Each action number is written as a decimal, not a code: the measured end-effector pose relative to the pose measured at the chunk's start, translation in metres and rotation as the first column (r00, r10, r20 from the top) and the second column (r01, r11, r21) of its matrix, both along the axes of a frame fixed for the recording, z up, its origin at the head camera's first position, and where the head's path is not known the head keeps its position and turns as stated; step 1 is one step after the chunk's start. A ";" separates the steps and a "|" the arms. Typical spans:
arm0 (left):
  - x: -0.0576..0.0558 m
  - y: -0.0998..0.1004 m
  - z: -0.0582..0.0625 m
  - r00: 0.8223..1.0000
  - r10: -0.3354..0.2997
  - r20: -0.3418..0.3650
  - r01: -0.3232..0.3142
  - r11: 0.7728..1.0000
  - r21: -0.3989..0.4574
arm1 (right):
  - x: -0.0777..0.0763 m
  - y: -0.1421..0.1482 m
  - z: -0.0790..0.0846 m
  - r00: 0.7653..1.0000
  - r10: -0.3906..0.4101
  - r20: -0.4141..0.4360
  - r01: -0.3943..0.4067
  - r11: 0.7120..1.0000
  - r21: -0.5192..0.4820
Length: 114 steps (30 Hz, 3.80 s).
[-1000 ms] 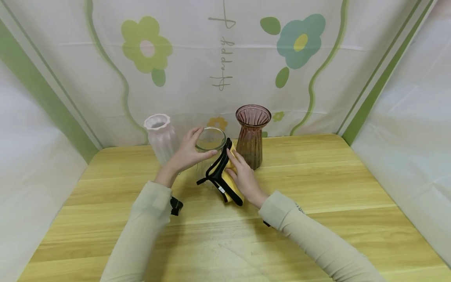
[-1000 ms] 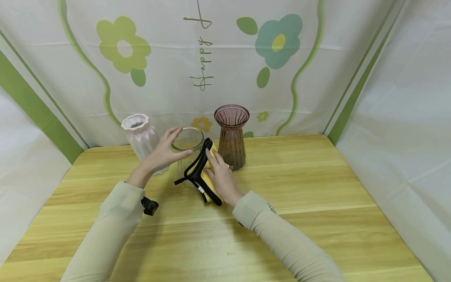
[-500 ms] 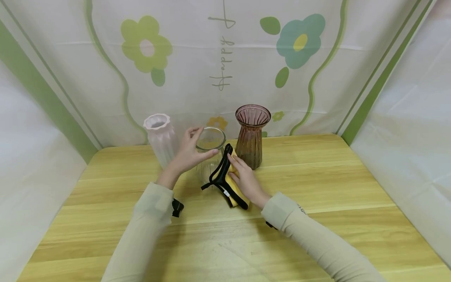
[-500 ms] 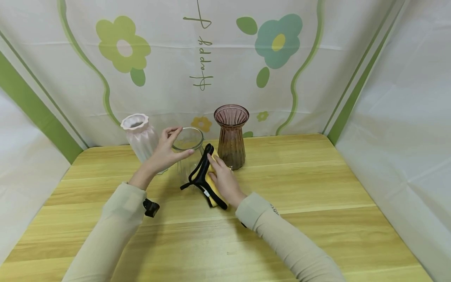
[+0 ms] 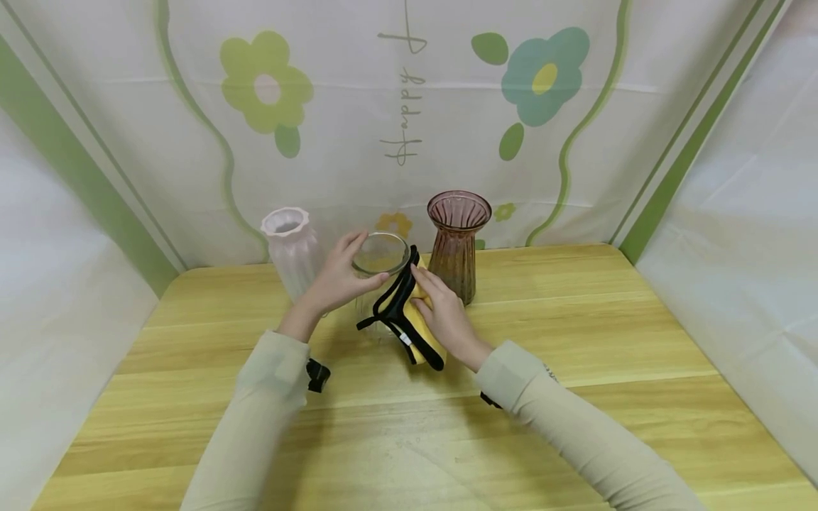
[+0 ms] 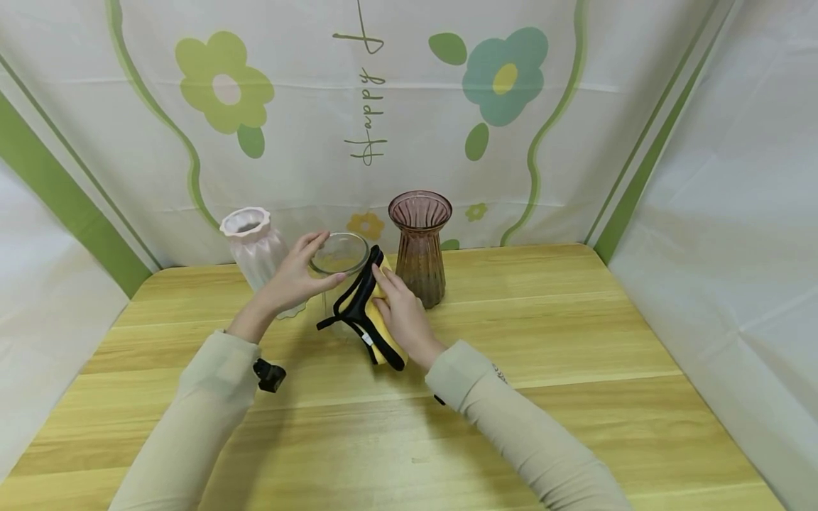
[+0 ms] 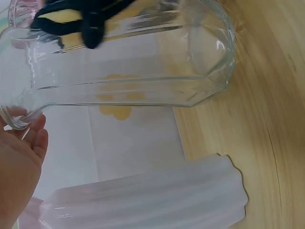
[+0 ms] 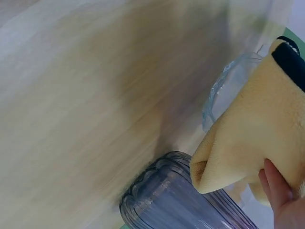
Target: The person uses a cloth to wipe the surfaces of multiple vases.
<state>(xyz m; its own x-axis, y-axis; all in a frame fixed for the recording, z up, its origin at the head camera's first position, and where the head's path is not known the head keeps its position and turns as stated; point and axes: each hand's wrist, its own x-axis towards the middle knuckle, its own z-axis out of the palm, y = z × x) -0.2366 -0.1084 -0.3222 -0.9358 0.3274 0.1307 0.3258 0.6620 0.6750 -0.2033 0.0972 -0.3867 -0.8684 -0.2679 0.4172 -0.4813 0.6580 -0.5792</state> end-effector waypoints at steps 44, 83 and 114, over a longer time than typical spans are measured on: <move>0.006 0.003 -0.002 0.958 -0.029 -0.285 -0.065 0.947 -0.316 | -0.001 -0.001 0.001 0.998 -0.009 0.067 0.002 0.996 0.092; 0.002 -0.007 0.000 0.992 -0.012 -0.122 -0.003 0.993 -0.119 | -0.004 -0.002 -0.006 0.993 -0.004 0.121 -0.008 0.996 0.092; -0.002 -0.007 0.000 0.994 -0.021 -0.108 0.001 0.985 -0.175 | -0.007 -0.005 0.001 1.000 -0.002 -0.003 0.002 0.999 0.049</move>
